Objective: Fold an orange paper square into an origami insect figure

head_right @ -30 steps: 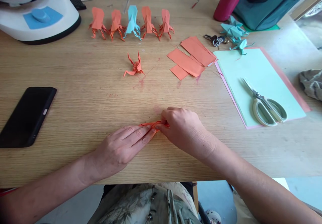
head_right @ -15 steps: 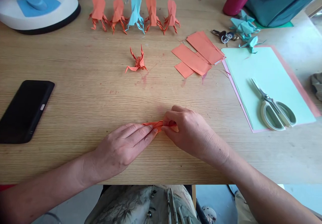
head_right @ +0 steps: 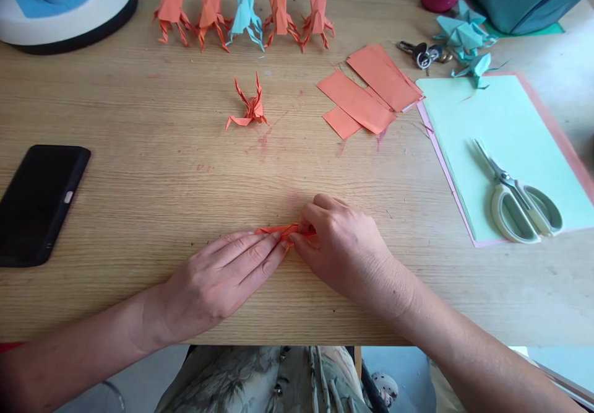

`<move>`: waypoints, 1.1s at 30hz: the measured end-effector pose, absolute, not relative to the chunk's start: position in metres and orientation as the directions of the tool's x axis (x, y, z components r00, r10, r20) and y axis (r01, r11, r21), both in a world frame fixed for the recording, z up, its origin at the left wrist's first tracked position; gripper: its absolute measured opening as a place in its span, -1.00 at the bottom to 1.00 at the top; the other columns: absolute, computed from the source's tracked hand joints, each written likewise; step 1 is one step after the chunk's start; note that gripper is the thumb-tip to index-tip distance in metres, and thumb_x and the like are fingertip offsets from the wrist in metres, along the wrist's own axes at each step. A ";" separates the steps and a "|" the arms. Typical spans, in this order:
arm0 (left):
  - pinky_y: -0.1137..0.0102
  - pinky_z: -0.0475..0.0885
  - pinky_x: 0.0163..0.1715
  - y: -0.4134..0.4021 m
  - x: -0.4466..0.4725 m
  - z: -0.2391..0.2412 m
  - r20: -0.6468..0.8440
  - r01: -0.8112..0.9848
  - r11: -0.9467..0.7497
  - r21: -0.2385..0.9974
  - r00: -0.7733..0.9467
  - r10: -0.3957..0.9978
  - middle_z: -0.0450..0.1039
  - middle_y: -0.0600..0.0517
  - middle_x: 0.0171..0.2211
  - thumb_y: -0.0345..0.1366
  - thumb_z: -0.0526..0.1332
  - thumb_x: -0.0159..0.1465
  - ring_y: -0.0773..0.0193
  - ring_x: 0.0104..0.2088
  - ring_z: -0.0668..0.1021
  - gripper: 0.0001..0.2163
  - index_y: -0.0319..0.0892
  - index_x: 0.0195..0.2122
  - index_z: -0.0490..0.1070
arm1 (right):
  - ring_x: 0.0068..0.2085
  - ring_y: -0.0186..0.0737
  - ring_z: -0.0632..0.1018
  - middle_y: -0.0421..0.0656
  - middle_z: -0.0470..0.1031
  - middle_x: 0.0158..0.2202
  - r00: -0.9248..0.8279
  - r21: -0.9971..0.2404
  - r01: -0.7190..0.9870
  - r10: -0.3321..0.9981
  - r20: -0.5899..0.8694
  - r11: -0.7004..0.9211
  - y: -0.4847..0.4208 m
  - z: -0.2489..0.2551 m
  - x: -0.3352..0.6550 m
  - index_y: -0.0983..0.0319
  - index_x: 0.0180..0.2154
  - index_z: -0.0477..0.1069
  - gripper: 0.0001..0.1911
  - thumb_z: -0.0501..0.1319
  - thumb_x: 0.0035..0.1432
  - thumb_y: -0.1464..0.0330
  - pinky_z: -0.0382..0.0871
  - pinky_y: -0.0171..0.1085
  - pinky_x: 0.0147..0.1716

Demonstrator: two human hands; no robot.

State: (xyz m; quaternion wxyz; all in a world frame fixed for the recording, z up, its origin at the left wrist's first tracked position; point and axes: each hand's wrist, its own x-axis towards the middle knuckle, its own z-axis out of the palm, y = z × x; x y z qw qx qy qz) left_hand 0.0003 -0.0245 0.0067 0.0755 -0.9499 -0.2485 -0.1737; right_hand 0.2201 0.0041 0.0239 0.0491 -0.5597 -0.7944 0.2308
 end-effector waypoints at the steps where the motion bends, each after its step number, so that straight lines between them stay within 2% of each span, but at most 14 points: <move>1: 0.27 0.54 -0.02 -0.024 0.000 0.007 0.367 0.493 -0.869 -0.051 0.818 0.443 0.62 -0.10 -0.10 -0.52 0.03 0.43 0.15 -0.10 0.62 -0.71 -0.38 0.01 0.52 | -0.41 -0.29 0.41 -0.18 0.43 -0.38 -0.370 -0.417 0.868 0.912 -0.178 0.271 0.004 0.024 0.220 0.21 -0.42 0.40 -0.82 0.23 0.23 0.30 0.14 -0.28 -0.44; 6: 0.21 0.53 -0.01 -0.022 0.002 0.009 0.371 0.508 -0.861 0.006 0.799 0.474 0.60 -0.11 -0.06 -0.54 0.04 0.42 0.12 -0.11 0.60 -0.72 -0.35 -0.04 0.55 | -0.40 -0.27 0.41 -0.18 0.43 -0.37 -0.371 -0.396 0.874 0.913 -0.170 0.282 0.003 0.024 0.219 0.21 -0.41 0.40 -0.81 0.23 0.25 0.29 0.15 -0.27 -0.44; 11: 0.21 0.47 0.14 -0.020 0.002 0.008 0.363 0.490 -0.870 0.051 0.803 0.473 0.57 -0.14 0.04 -0.53 0.01 0.44 0.12 0.04 0.57 -0.70 -0.38 0.01 0.52 | -0.37 -0.25 0.44 -0.16 0.43 -0.35 -0.384 -0.369 0.874 0.915 -0.127 0.315 -0.001 0.024 0.218 0.23 -0.37 0.43 -0.84 0.22 0.26 0.32 0.19 -0.27 -0.42; 19: 0.21 0.52 0.12 -0.023 -0.001 0.003 0.337 0.496 -0.867 0.054 0.808 0.483 0.58 -0.13 0.03 -0.53 -0.03 0.45 0.14 0.07 0.58 -0.67 -0.35 0.05 0.49 | -0.43 -0.35 0.39 -0.21 0.39 -0.39 -0.461 -0.516 0.763 0.887 -0.014 0.388 -0.006 0.025 0.228 0.23 -0.39 0.42 -0.86 0.19 0.26 0.46 0.25 -0.34 -0.44; 27: 0.24 0.55 0.09 -0.024 0.001 0.004 0.354 0.511 -0.858 0.049 0.795 0.493 0.59 -0.12 0.01 -0.54 -0.01 0.44 0.16 0.04 0.60 -0.69 -0.34 0.00 0.52 | -0.39 -0.26 0.36 -0.16 0.34 -0.42 -0.581 -0.290 0.741 0.795 0.175 0.605 -0.012 0.022 0.227 0.24 -0.39 0.42 -0.78 0.10 0.31 0.51 0.27 -0.27 -0.37; 30: 0.24 0.56 0.08 -0.023 0.002 0.003 0.370 0.515 -0.854 0.072 0.781 0.502 0.59 -0.10 0.00 -0.53 0.03 0.44 0.15 0.03 0.60 -0.72 -0.35 -0.01 0.53 | -0.41 -0.22 0.29 -0.15 0.31 -0.44 -0.638 -0.181 0.717 0.739 0.217 0.673 -0.014 0.021 0.229 0.24 -0.43 0.42 -0.74 0.11 0.30 0.54 0.21 -0.23 -0.39; 33: 0.25 0.55 0.10 -0.023 0.002 0.002 0.372 0.521 -0.848 0.102 0.770 0.518 0.59 -0.10 0.01 -0.51 0.10 0.42 0.15 0.02 0.60 -0.77 -0.35 -0.01 0.53 | -0.42 -0.21 0.24 -0.15 0.30 -0.46 -0.695 -0.123 0.671 0.678 0.238 0.731 -0.014 0.021 0.233 0.24 -0.45 0.43 -0.71 0.11 0.31 0.55 0.16 -0.21 -0.40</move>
